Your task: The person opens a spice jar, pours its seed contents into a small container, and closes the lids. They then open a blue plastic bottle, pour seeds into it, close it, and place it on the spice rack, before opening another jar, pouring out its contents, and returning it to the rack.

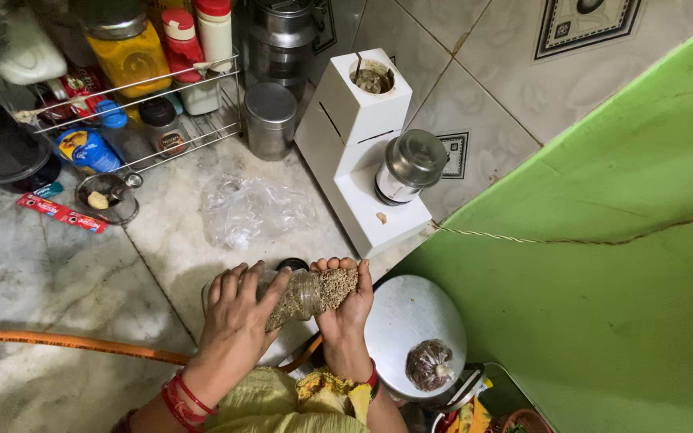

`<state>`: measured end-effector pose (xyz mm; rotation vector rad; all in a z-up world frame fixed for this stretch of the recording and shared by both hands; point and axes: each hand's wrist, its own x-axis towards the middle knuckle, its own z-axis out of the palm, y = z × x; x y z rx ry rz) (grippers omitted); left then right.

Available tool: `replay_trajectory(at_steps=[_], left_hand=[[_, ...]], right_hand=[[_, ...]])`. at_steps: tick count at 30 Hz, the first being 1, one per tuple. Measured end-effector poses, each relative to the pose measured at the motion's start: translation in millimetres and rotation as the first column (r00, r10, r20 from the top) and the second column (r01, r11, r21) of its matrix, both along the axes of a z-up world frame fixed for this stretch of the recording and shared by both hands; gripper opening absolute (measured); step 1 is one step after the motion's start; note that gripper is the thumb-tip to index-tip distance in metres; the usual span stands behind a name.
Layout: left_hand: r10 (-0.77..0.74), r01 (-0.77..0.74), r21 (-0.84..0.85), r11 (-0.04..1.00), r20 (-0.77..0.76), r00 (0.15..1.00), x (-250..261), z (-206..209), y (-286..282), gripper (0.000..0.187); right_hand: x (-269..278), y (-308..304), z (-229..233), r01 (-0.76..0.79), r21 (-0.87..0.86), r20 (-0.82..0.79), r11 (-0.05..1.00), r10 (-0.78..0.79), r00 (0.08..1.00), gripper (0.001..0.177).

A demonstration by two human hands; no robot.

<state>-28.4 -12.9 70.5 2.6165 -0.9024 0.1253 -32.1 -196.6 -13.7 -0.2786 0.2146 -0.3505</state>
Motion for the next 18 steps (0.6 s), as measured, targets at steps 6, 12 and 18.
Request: replay_trajectory(at_steps=[6,12,18], left_hand=[[0.003,-0.003,-0.027,1.0,-0.014,1.0,2,1,3,0.099],[0.001,-0.001,-0.063,0.998,-0.01,1.0,2,-1,7,0.099],[0.012,-0.014,-0.082,0.997,-0.02,1.0,4,-16,10,0.1]], right_hand=[[1,6,7,0.009,-0.034,0.021,0.999,-0.008,1.0,0.047],[2,11,9,0.023,-0.076,0.012,0.997,-0.022,1.0,0.046],[6,13,3,0.022,-0.16,-0.008,0.987,-0.023,1.0,0.047]])
